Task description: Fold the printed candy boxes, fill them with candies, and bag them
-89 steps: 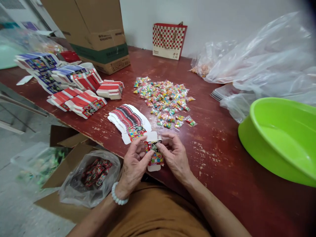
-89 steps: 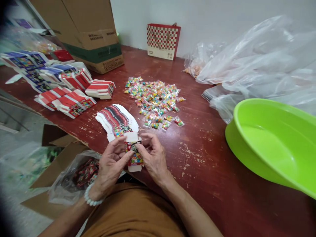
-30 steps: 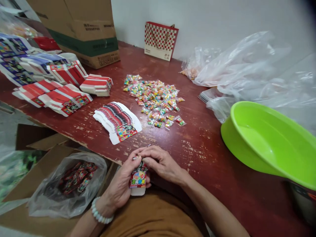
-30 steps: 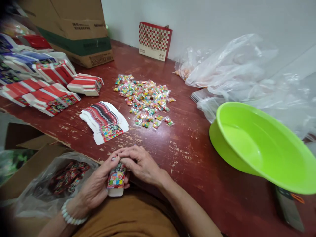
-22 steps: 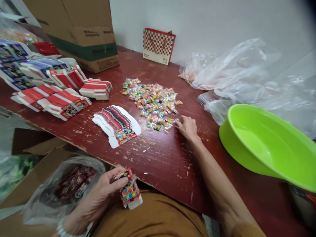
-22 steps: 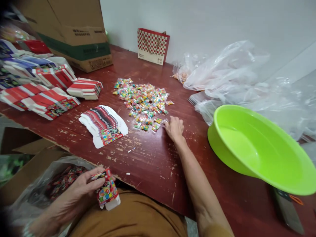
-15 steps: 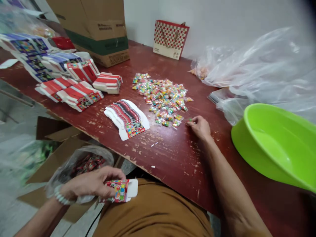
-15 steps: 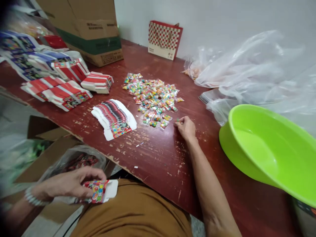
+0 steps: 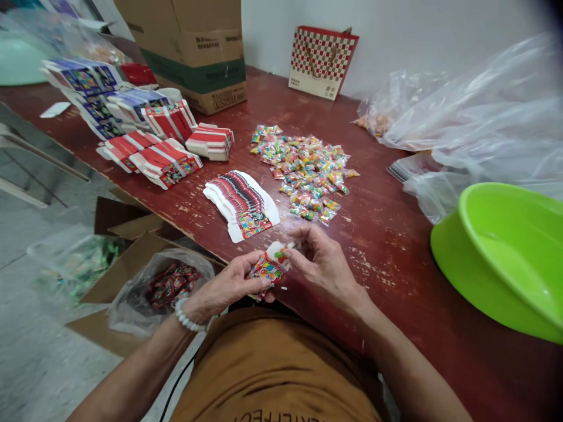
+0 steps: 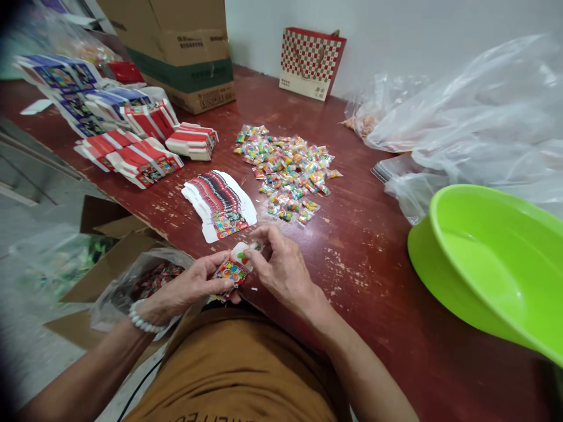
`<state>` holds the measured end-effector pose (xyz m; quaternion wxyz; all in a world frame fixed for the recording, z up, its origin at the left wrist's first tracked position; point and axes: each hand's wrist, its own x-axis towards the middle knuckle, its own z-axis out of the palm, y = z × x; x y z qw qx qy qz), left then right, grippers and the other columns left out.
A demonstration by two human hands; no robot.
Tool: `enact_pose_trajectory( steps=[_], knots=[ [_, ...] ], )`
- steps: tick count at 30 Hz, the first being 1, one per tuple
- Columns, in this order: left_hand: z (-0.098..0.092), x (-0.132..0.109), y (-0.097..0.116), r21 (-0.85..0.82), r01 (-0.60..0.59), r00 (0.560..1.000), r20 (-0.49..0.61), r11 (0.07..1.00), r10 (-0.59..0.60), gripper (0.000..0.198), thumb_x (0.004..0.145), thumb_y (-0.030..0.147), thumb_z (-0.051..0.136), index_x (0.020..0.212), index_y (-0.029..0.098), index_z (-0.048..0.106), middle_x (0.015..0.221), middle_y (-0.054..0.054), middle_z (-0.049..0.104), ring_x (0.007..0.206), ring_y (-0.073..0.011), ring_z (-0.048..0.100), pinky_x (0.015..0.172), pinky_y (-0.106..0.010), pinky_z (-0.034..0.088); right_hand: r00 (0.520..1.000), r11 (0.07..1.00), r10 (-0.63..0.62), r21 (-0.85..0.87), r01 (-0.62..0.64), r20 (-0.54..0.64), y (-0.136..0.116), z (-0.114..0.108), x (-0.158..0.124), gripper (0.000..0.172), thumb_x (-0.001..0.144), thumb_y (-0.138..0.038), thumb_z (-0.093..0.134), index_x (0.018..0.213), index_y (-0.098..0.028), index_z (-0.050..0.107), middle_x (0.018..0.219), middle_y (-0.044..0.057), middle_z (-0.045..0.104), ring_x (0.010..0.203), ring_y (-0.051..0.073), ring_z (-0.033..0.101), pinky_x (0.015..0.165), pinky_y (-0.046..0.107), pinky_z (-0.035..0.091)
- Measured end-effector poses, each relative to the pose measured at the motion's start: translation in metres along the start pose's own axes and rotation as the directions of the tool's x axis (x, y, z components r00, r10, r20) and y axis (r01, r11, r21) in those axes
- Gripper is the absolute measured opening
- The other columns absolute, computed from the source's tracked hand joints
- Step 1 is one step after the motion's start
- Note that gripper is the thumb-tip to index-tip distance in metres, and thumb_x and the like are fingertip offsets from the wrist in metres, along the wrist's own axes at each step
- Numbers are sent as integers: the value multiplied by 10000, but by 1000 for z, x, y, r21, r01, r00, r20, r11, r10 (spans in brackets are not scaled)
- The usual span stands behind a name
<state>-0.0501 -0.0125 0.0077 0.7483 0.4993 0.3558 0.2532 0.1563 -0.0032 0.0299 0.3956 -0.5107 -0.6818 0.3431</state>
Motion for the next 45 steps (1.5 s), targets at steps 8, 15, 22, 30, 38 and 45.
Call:
enact_pose_trajectory(
  steps=[8, 15, 22, 30, 38, 45],
  knots=[
    [5, 3, -4, -271, 44, 997, 78, 962, -24, 393, 815, 352, 759, 1143, 173, 635, 1029, -83, 708, 744, -188, 729, 654, -270, 561, 998, 998, -54, 15, 55, -20, 1, -14, 2, 142, 854, -180, 659, 994, -187, 637, 713, -38, 615, 567, 90, 513, 542, 236, 412],
    [10, 6, -10, -228, 18, 997, 75, 973, -1, 352, 860, 347, 725, 1146, 182, 604, 893, -36, 679, 664, -142, 693, 618, -240, 552, 964, 984, -180, 35, 176, 197, 0, -11, 0, 109, 923, -216, 610, 997, -204, 689, 850, 19, 700, 736, 132, 632, 680, 268, 505],
    [23, 10, -8, -293, -11, 999, -36, 956, 1, 417, 872, 429, 698, 1189, 184, 583, 855, -40, 703, 568, -127, 651, 533, -226, 540, 992, 990, -129, 57, 129, 5, 4, -3, -3, 162, 898, -169, 606, 1043, -213, 663, 879, 30, 730, 757, 153, 670, 701, 288, 526],
    [28, 18, -15, -473, 12, 972, -202, 881, -121, 583, 844, 676, 594, 1100, 157, 666, 684, -63, 713, 506, -201, 675, 384, -242, 510, 997, 949, 77, 305, -81, 26, 5, 1, -6, 213, 867, -268, 672, 1065, -222, 609, 957, 34, 695, 842, 166, 662, 775, 306, 539],
    [34, 21, -14, -401, -5, 960, -258, 916, -107, 583, 830, 650, 648, 1093, 131, 679, 652, -52, 709, 426, -160, 630, 301, -189, 449, 990, 911, 86, 394, -124, 113, 16, 17, -12, 189, 909, -397, 648, 914, -211, 686, 787, 25, 692, 666, 167, 644, 629, 305, 544],
    [23, 23, -11, -600, 135, 987, 13, 789, -158, 712, 919, 748, 345, 1139, 147, 658, 658, -77, 716, 459, -214, 682, 314, -250, 510, 978, 947, -15, 316, -52, 206, 10, 12, -12, 180, 931, -332, 624, 980, -207, 745, 955, 58, 755, 665, 150, 680, 636, 303, 566]
  ],
)
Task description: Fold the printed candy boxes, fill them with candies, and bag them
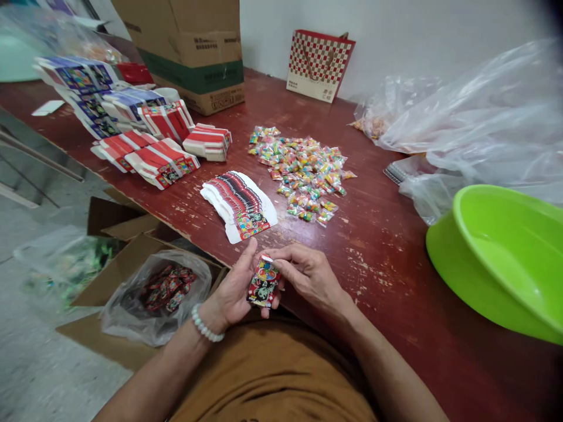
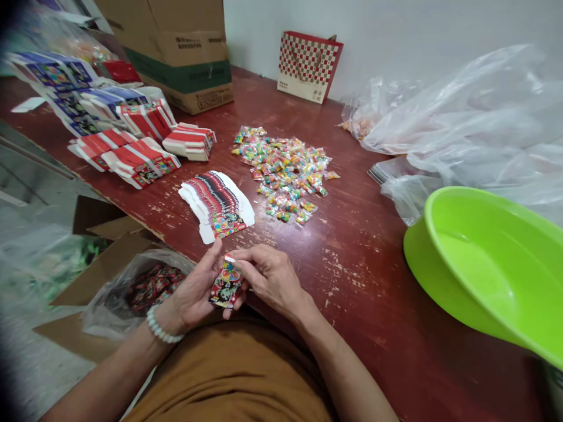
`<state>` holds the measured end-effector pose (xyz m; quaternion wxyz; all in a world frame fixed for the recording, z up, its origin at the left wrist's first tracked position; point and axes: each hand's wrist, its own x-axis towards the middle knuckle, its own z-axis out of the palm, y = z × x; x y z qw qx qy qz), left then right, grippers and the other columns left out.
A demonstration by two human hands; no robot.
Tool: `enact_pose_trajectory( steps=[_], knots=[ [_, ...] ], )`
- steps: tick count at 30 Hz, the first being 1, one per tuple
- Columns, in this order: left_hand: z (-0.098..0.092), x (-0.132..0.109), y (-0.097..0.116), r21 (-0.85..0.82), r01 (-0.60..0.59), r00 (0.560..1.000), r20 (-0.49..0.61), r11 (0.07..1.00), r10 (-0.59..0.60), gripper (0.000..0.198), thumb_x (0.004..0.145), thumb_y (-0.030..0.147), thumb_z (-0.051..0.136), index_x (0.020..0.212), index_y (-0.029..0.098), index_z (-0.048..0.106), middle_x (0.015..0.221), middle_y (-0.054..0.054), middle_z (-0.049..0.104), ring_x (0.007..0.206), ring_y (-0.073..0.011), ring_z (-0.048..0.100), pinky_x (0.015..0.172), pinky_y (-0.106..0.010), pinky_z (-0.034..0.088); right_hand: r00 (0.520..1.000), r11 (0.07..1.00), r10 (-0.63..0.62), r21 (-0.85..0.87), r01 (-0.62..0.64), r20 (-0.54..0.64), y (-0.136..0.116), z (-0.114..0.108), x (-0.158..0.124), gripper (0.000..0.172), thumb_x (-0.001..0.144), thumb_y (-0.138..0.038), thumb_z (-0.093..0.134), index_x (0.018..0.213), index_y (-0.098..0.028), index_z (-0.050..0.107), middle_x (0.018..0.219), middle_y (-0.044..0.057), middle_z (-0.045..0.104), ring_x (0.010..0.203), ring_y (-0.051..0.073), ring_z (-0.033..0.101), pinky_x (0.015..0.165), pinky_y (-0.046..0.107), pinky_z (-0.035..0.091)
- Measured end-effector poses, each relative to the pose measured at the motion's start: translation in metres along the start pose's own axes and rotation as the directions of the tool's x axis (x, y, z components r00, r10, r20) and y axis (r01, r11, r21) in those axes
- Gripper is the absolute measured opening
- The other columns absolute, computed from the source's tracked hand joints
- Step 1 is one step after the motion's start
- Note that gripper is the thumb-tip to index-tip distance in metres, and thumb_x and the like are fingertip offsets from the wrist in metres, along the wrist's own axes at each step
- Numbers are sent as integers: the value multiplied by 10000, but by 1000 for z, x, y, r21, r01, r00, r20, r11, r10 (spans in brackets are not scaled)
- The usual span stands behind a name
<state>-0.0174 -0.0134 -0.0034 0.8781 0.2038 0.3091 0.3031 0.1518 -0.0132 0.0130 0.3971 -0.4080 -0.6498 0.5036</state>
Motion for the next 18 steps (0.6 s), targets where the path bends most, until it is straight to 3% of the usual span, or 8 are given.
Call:
enact_pose_trajectory(
  steps=[3, 6, 8, 11, 14, 18],
  knots=[
    [2, 0, -2, 56, -67, 996, -56, 996, 70, 683, 927, 735, 345, 1167, 175, 654, 677, -67, 720, 446, -196, 667, 308, -224, 476, 969, 929, 245, 284, -239, 14, 2, 6, 4, 216, 861, -397, 713, 920, -189, 701, 799, 32, 747, 498, 138, 637, 481, 286, 548],
    [3, -1, -3, 133, -113, 985, -114, 985, 128, 682, 892, 751, 422, 1125, 165, 681, 662, -63, 712, 416, -160, 624, 308, -197, 429, 942, 867, 336, 381, -321, 27, 2, 10, 7, 239, 840, -424, 732, 886, -200, 661, 672, 6, 713, 467, 161, 631, 437, 300, 547],
    [1, -2, -3, 165, -128, 978, -142, 978, 152, 663, 868, 741, 489, 1092, 153, 697, 634, -56, 697, 411, -154, 611, 311, -194, 412, 955, 905, 296, 324, -276, -15, 1, 10, 7, 203, 862, -404, 708, 876, -206, 666, 680, 6, 708, 489, 160, 637, 447, 293, 547],
    [-3, -1, -3, 141, -107, 976, -174, 984, 131, 555, 882, 644, 546, 1055, 141, 704, 577, -41, 670, 399, -169, 608, 307, -215, 415, 995, 988, 91, 129, -86, -39, 1, 10, 3, 147, 901, -350, 667, 885, -209, 706, 901, 49, 732, 660, 154, 683, 562, 286, 578],
    [-6, 2, -4, 61, -91, 974, -204, 994, 102, 391, 880, 488, 576, 991, 135, 702, 551, -27, 647, 396, -172, 607, 322, -231, 442, 998, 998, -55, 23, 56, -24, 2, 15, -3, 86, 912, -295, 663, 938, -231, 713, 1138, 73, 680, 922, 180, 684, 710, 308, 596],
    [-10, -9, -2, 48, -168, 952, -252, 985, 175, 372, 817, 440, 643, 1045, 148, 681, 667, -20, 674, 419, -140, 599, 341, -222, 460, 990, 990, -127, -54, 130, 59, 7, 24, -3, 141, 905, -239, 674, 1043, -258, 692, 1216, 70, 651, 1056, 195, 644, 849, 356, 566]
  ],
)
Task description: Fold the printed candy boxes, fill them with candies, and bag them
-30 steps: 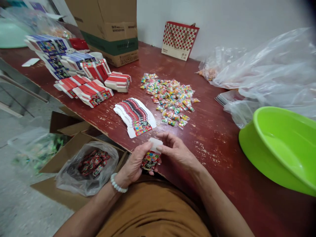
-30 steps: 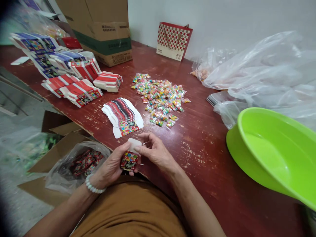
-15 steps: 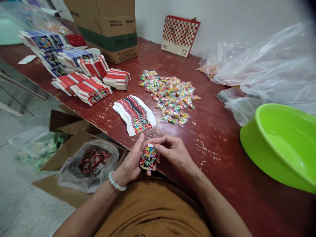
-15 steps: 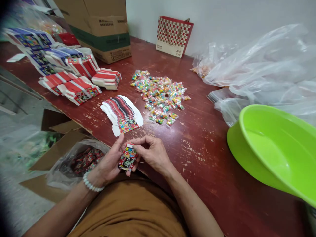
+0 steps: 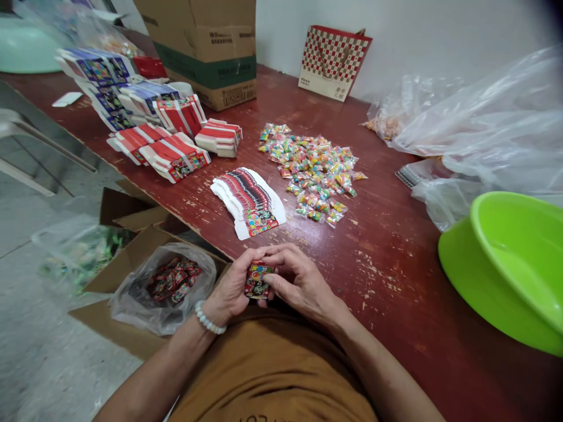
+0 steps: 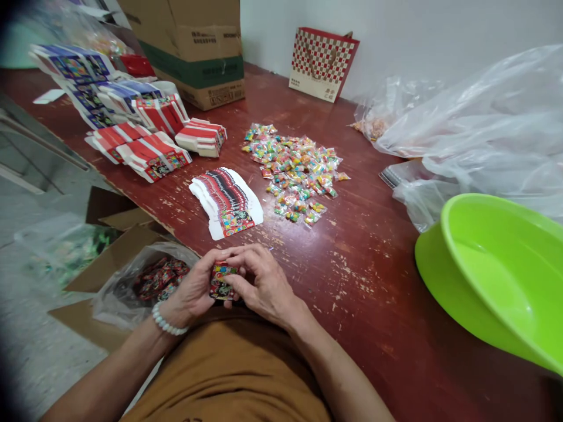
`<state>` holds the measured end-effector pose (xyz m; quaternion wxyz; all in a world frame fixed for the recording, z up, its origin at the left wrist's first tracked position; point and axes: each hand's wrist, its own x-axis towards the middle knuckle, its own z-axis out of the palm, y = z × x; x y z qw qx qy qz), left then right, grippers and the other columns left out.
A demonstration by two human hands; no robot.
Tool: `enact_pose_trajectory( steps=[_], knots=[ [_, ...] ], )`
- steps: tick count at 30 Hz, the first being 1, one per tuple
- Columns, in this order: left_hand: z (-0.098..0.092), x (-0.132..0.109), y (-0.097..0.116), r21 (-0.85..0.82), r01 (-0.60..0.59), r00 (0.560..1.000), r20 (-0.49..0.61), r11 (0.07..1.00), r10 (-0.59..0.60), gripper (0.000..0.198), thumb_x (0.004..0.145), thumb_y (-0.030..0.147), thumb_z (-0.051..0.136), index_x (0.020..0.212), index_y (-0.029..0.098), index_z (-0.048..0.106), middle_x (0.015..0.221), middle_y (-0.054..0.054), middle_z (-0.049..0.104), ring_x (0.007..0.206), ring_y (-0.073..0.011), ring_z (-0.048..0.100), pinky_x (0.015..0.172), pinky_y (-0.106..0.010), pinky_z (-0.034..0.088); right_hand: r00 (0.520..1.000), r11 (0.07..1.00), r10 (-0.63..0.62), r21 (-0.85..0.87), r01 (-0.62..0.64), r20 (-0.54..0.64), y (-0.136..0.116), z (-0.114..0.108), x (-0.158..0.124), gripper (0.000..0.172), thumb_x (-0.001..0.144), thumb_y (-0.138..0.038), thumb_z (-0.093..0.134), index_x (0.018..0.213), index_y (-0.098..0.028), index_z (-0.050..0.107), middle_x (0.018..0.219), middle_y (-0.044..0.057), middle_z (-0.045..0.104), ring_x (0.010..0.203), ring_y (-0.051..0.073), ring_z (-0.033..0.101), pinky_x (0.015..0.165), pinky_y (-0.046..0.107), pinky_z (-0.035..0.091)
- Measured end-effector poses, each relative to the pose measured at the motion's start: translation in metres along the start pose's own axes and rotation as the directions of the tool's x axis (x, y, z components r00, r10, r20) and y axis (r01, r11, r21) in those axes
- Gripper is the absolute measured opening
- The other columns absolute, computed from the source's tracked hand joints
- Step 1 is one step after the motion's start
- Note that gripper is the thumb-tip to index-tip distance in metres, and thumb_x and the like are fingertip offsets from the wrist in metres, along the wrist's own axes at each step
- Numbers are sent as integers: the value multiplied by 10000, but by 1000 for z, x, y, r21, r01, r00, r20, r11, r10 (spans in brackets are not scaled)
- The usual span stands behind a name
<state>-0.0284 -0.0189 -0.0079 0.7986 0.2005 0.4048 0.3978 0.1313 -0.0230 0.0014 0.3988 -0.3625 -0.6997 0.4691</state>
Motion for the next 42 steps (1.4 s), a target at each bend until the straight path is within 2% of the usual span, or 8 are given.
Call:
enact_pose_trajectory(
  steps=[6, 9, 11, 16, 20, 28, 34, 42],
  knots=[
    [-87, -47, 44, 438, -218, 839, -373, 872, 397, 488, 791, 566, 652, 1116, 203, 656, 781, -28, 698, 625, -198, 656, 464, -257, 480, 975, 950, 100, -274, -153, -197, 33, -17, 40, 266, 896, -295, 640, 1136, -183, 657, 1020, 71, 680, 782, 174, 615, 768, 342, 518],
    [-143, -63, 65, 834, 39, 612, -455, 550, 647, 406, 821, 549, 634, 1069, 233, 691, 1131, -62, 733, 1084, -313, 643, 801, -362, 532, 948, 868, 89, -443, -224, -306, 51, -26, 67, 330, 882, -281, 630, 1184, -148, 630, 1083, 116, 671, 893, 219, 634, 845, 369, 505],
    [-156, -61, 69, 895, 251, 588, -444, 368, 677, 450, 835, 563, 625, 1152, 245, 668, 1210, -67, 714, 1154, -349, 611, 905, -418, 489, 943, 802, 94, -537, -262, -319, 59, -26, 80, 343, 880, -262, 620, 1203, -146, 617, 1130, 140, 651, 1021, 259, 623, 897, 386, 493],
    [-97, -16, 50, 951, 282, 583, -66, -125, 810, 357, 911, 534, 549, 974, 241, 742, 1055, -103, 713, 1008, -326, 599, 849, -413, 425, 932, 670, 171, -656, -347, -319, 61, -17, 87, 424, 915, -322, 598, 1308, -176, 538, 1214, 155, 604, 1099, 303, 596, 891, 423, 493],
    [-52, 23, 42, 892, 361, 614, -9, -270, 790, 397, 886, 586, 589, 951, 233, 757, 1015, -132, 654, 985, -345, 532, 761, -414, 368, 928, 601, 210, -708, -371, -309, 58, -12, 85, 449, 927, -374, 604, 1326, -185, 528, 1276, 175, 566, 1106, 334, 599, 844, 429, 501],
    [-59, 25, 56, 993, 21, 682, -98, 114, 724, 274, 820, 462, 645, 702, 216, 665, 804, -39, 637, 807, -234, 546, 711, -324, 373, 913, 703, 199, -597, -386, -356, 64, -16, 85, 468, 901, -372, 632, 1318, -181, 543, 1265, 160, 579, 1140, 312, 589, 900, 429, 493],
    [-50, 5, 53, 718, -336, 788, -140, 609, 600, 271, 704, 412, 769, 661, 184, 631, 685, 25, 588, 660, -141, 500, 650, -257, 382, 860, 917, 398, 170, -361, -319, 64, -18, 74, 456, 800, -483, 680, 1121, -171, 598, 991, 53, 669, 744, 160, 616, 609, 273, 505],
    [-40, 2, 36, 544, -363, 877, -74, 756, 475, 334, 672, 438, 845, 698, 161, 660, 663, 20, 622, 599, -111, 529, 582, -223, 429, 876, 808, 429, 527, -264, -219, 40, -27, 60, 441, 677, -469, 799, 949, -162, 639, 716, -26, 629, 536, 90, 498, 481, 213, 410]
  ],
)
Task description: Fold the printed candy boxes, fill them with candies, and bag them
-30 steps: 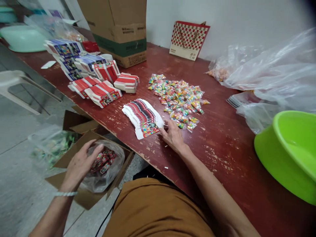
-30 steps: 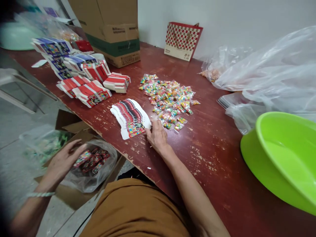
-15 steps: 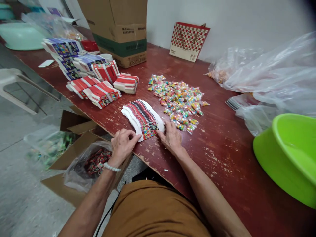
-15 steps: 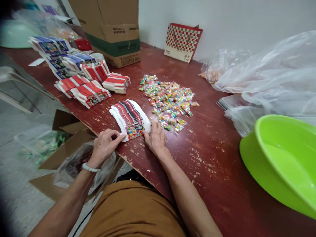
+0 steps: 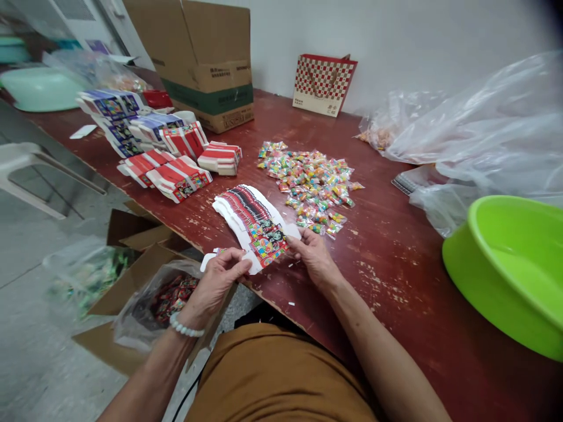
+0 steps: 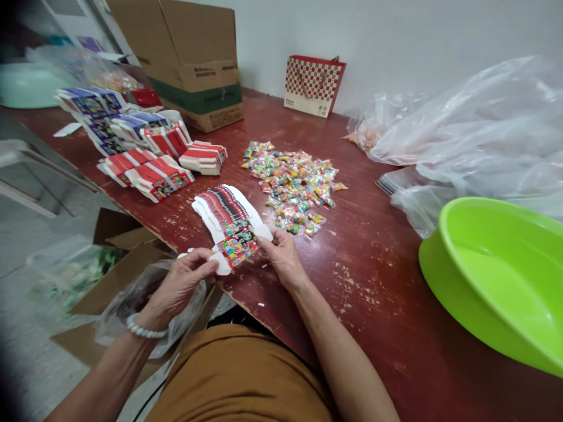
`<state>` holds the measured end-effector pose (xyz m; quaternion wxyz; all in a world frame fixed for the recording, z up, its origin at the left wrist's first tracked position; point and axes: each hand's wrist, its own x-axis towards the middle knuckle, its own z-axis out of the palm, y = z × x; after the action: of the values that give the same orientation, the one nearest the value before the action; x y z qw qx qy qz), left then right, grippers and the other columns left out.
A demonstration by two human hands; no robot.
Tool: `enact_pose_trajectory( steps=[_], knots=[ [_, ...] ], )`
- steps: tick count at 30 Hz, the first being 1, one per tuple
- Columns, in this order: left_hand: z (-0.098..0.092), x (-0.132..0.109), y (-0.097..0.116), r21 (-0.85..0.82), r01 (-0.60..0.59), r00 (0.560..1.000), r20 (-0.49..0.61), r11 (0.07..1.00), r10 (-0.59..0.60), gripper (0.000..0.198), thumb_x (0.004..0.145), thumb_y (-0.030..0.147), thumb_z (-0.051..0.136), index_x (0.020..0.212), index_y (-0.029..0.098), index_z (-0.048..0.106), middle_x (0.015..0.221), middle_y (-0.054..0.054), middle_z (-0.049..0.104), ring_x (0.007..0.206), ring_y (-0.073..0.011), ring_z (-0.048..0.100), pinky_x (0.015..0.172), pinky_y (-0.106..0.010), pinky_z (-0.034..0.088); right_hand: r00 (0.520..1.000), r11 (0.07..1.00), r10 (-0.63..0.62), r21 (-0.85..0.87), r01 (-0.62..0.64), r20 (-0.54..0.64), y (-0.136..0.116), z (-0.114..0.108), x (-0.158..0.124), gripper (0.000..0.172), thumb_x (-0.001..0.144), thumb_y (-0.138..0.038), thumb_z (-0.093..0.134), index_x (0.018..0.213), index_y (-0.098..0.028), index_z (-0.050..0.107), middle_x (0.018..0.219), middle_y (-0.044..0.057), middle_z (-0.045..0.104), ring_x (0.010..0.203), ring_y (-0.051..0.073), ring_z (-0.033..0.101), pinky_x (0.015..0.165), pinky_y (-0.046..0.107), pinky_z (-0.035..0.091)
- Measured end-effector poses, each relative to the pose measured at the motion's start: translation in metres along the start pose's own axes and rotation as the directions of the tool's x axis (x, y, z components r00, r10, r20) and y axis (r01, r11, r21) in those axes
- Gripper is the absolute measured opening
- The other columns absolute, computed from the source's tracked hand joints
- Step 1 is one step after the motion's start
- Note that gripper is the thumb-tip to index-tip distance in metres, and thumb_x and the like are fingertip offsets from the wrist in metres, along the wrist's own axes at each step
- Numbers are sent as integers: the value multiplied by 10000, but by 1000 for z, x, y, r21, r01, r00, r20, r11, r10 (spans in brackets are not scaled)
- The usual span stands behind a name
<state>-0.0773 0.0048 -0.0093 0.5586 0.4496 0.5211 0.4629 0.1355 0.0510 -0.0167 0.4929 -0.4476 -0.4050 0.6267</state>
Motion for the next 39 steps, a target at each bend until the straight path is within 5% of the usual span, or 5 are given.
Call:
enact_pose_trajectory(
  steps=[4, 8, 14, 33, 39],
  knots=[
    [-4, 2, 4, -3, 76, 996, 37, 997, -76, 369, 703, 471, 843, 823, 172, 663, 720, 12, 658, 628, -124, 599, 561, -216, 464, 996, 999, -52, -14, 51, -79, -2, -17, -6, 359, 719, -440, 776, 928, -192, 621, 783, -19, 660, 600, 111, 543, 518, 220, 441],
    [0, 0, 9, -169, 173, 955, 271, 970, -123, 510, 764, 635, 737, 955, 163, 719, 844, -53, 728, 762, -168, 680, 687, -259, 539, 988, 990, -90, -99, 103, 123, -10, -17, -22, 281, 830, -426, 719, 991, -211, 635, 920, 7, 681, 785, 146, 602, 700, 266, 513],
    [31, -14, 1, -271, 564, 582, 801, 780, -143, 668, 678, 644, 802, 1089, 127, 703, 915, -124, 756, 822, -277, 746, 758, -382, 581, 918, 984, -35, -145, 99, 395, -19, -1, -44, 229, 930, -437, 635, 1042, -238, 618, 842, -9, 599, 653, 112, 525, 557, 229, 439],
    [41, -12, 26, -170, 268, 718, 691, 948, -79, 518, 674, 573, 839, 907, 117, 755, 741, -89, 740, 637, -198, 675, 604, -284, 541, 927, 970, -131, -146, 193, 351, -29, 6, -68, 730, 843, -377, 754, 1453, -324, 355, 1196, 61, 614, 923, 195, 631, 754, 347, 550],
    [38, -11, 27, -11, 203, 771, 618, 979, -153, 363, 728, 350, 820, 1013, 150, 713, 840, -18, 687, 746, -152, 588, 740, -272, 498, 782, 576, -546, -543, 611, 300, -35, 2, -71, 402, 811, -191, 717, 1183, -276, 589, 1273, 88, 497, 1134, 249, 529, 912, 417, 512]
  ],
)
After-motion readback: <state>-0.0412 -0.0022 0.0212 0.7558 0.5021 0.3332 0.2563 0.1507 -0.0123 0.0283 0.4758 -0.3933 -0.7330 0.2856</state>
